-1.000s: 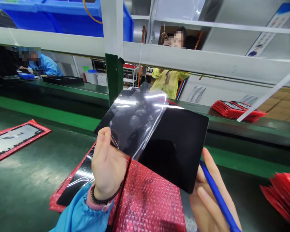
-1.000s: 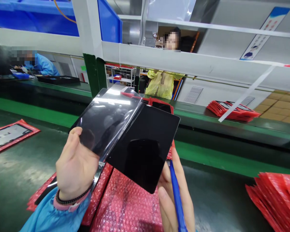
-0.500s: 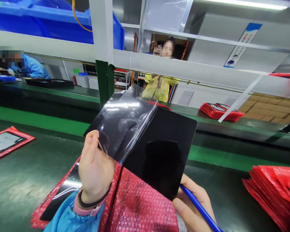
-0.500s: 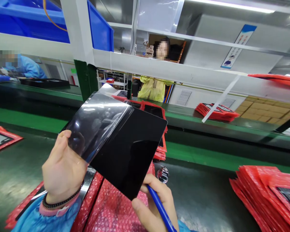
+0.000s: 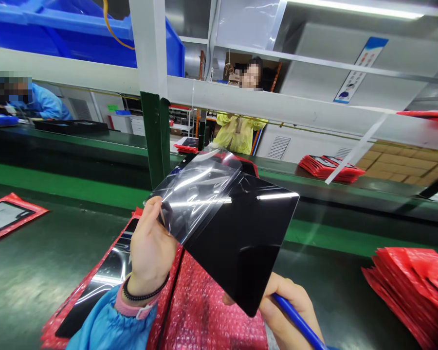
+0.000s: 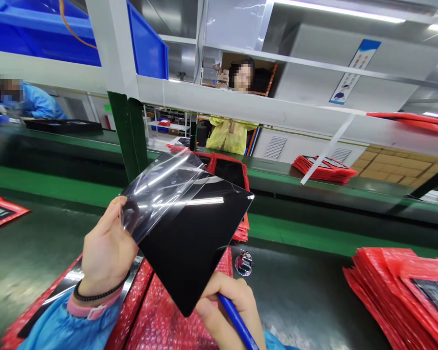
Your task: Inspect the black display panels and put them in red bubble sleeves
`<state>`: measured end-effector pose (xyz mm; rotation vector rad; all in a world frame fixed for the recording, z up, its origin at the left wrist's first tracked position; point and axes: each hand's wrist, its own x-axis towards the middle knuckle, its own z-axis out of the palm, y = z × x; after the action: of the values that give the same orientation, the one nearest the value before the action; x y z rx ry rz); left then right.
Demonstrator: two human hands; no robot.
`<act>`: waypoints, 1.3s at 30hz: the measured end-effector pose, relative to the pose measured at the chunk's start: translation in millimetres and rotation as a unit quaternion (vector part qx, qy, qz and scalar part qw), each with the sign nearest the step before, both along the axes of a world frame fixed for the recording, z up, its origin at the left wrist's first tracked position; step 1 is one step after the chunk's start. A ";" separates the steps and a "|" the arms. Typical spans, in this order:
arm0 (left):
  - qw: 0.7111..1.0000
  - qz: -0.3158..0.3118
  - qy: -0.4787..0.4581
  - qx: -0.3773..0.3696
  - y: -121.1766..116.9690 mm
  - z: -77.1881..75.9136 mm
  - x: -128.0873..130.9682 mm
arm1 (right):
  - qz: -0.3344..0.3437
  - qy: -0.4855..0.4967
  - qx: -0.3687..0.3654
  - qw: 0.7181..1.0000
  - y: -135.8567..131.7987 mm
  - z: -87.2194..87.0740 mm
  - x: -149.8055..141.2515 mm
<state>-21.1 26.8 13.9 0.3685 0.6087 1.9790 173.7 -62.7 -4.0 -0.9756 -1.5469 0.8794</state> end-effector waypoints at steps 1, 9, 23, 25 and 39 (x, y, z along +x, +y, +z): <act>1.000 -0.007 0.001 -0.007 1.0 -1.3 -0.1 | 0.003 -0.004 0.005 1.000 0.1 -0.7 0.5; 1.000 0.009 0.003 -0.019 2.7 -5.4 1.5 | 0.059 0.017 0.004 0.998 1.4 0.0 -1.2; 0.999 0.021 0.023 0.013 -1.1 -0.5 -0.9 | 0.056 0.018 -0.037 0.998 1.1 -5.9 1.7; 0.998 0.036 0.027 0.034 -4.3 2.9 -2.4 | 0.070 0.014 -0.039 0.997 2.2 -5.2 0.9; 0.997 0.037 0.050 0.056 -23.6 14.0 -8.3 | 0.105 0.012 -0.054 0.993 -0.7 0.4 -1.4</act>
<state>-29.3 3.2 27.9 0.5228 0.5840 2.0802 172.3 -63.5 -3.7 -0.8868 -1.6156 1.1279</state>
